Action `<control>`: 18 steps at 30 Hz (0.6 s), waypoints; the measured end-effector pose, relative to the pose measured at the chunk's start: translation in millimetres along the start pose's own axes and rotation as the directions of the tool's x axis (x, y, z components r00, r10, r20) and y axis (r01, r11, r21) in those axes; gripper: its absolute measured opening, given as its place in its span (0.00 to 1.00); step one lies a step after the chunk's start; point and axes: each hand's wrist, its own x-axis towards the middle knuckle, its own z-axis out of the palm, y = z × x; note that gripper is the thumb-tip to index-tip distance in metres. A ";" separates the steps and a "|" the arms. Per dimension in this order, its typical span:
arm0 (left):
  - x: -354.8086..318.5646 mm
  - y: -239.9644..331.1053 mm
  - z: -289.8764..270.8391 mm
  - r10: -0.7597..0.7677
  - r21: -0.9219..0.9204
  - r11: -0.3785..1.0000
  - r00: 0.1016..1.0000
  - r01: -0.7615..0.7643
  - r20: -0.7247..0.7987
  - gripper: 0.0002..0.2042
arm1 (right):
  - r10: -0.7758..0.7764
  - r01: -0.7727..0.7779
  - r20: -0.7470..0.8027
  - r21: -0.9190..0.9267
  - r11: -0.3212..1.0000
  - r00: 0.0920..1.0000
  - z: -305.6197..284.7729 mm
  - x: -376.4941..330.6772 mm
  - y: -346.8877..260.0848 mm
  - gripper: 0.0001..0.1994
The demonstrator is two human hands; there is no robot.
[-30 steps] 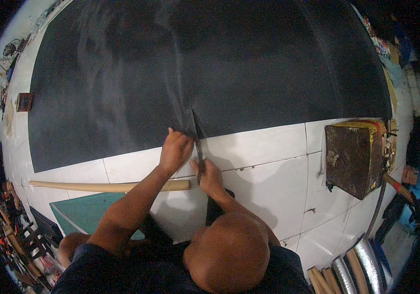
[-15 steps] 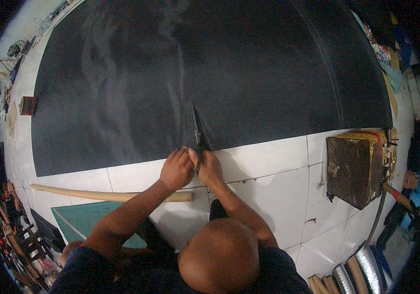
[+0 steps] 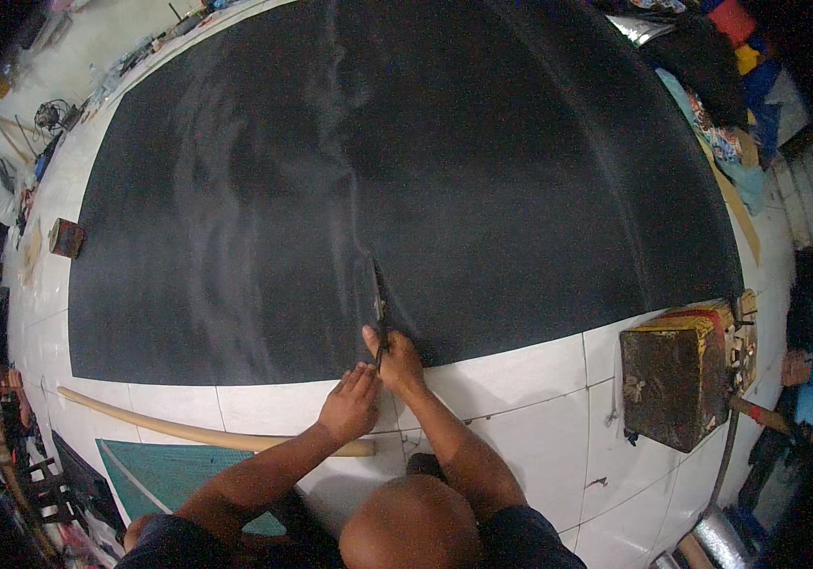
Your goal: The person lays a large black fabric sheet on the floor, uses a wooden dowel to straighten it, and then cuts the fabric in half using scissors. The person repeats this process multiple times, cutting the fabric into smaller pieces.
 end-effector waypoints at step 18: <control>1.3 0.2 -1.0 -0.055 -0.074 0.996 0.998 0.057 0.036 0.30 | 0.029 -0.023 -0.031 0.157 0.987 0.999 1.5 64.0 -58.7 0.25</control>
